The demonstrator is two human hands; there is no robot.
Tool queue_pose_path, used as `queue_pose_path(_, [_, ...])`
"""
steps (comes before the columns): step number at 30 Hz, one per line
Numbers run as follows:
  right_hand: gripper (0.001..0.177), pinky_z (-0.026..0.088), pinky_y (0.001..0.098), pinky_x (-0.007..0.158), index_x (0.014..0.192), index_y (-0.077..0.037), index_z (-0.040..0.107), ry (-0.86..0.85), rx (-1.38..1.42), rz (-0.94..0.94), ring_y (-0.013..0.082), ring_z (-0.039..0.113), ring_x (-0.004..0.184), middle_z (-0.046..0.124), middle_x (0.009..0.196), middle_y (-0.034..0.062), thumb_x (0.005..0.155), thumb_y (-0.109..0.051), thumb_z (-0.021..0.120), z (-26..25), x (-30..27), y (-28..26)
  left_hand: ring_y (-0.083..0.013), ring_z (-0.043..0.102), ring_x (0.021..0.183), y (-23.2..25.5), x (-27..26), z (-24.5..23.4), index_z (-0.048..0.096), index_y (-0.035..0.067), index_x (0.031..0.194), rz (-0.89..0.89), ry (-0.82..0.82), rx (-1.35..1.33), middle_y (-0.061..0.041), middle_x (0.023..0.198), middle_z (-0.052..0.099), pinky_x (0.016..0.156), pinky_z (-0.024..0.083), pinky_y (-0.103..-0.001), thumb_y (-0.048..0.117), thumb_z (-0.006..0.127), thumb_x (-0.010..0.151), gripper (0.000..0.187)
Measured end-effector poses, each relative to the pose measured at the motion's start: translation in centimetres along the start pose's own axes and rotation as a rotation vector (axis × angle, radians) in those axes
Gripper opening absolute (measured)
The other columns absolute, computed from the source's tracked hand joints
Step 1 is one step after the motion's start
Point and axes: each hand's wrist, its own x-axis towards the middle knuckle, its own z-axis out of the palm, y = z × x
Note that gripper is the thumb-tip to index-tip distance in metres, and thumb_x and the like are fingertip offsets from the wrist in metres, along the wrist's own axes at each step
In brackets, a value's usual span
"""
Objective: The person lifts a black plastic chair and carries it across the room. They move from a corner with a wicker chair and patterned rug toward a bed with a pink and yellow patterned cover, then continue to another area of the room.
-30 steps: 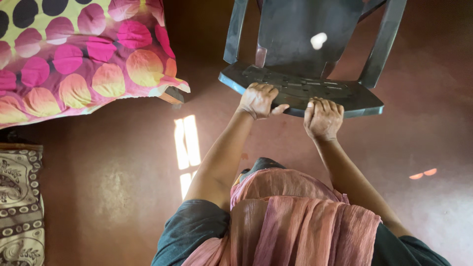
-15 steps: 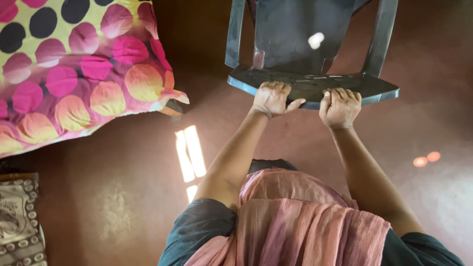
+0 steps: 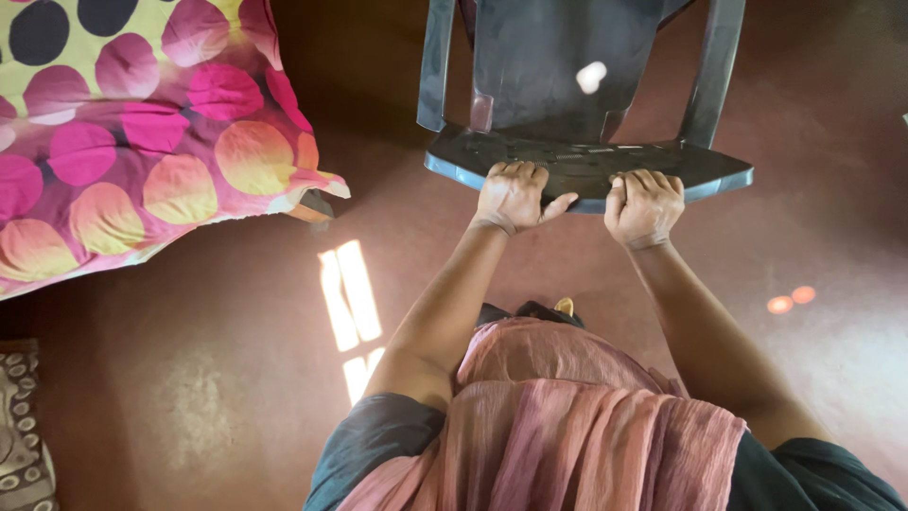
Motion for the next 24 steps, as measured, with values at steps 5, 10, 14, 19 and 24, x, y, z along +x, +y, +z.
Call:
queue_pose_path(5, [0.013, 0.046, 0.0403, 0.078, 0.086, -0.009, 0.072, -0.002, -0.003, -0.022, 0.0253, 0.066, 0.082, 0.071, 0.090, 0.0044, 0.094, -0.016, 0.064, -0.2, 0.9, 1.2, -0.0261, 0.068, 0.071, 0.6, 0.8, 0.4, 0.065, 0.011, 0.071, 0.002, 0.032, 0.023, -0.008, 0.074, 0.068, 0.069, 0.052, -0.040, 0.066, 0.067, 0.085, 0.057])
queue_pose_path(10, [0.014, 0.045, 0.0404, 0.075, 0.082, -0.009, 0.071, -0.022, 0.056, -0.032, 0.0249, 0.066, 0.079, 0.069, 0.084, 0.0031, 0.093, -0.015, 0.066, 0.3, 1.9, 3.2, -0.0269, 0.068, 0.071, 0.9, 1.9, 1.1, 0.067, 0.009, 0.074, -0.027, 0.047, 0.030, -0.010, 0.075, 0.069, 0.069, 0.052, -0.040, 0.065, 0.066, 0.086, 0.058])
queue_pose_path(14, [0.014, 0.045, 0.0401, 0.075, 0.082, -0.009, 0.071, -0.024, 0.077, -0.053, 0.0244, 0.066, 0.079, 0.069, 0.084, 0.0030, 0.093, -0.014, 0.065, 0.9, 2.4, 4.9, -0.0277, 0.068, 0.069, 1.6, 3.0, 1.9, 0.068, 0.007, 0.073, -0.065, 0.019, 0.048, -0.010, 0.073, 0.068, 0.068, 0.052, -0.041, 0.066, 0.067, 0.085, 0.059])
queue_pose_path(19, [0.015, 0.045, 0.0398, 0.076, 0.081, -0.009, 0.070, -0.033, 0.098, -0.083, 0.0242, 0.066, 0.079, 0.068, 0.083, 0.0031, 0.094, -0.015, 0.065, 1.4, 2.9, 7.5, -0.0289, 0.068, 0.069, 2.9, 3.9, 2.9, 0.067, 0.007, 0.072, -0.111, 0.012, 0.058, -0.011, 0.073, 0.069, 0.069, 0.053, -0.041, 0.066, 0.067, 0.086, 0.060])
queue_pose_path(24, [0.016, 0.045, 0.0403, 0.076, 0.080, -0.010, 0.070, -0.031, 0.135, -0.124, 0.0247, 0.065, 0.078, 0.067, 0.081, 0.0032, 0.094, -0.015, 0.065, 1.7, 3.8, 9.2, -0.0295, 0.068, 0.069, 3.9, 4.8, 3.5, 0.067, 0.007, 0.072, -0.162, 0.001, 0.088, -0.011, 0.074, 0.070, 0.069, 0.052, -0.042, 0.066, 0.065, 0.086, 0.061])
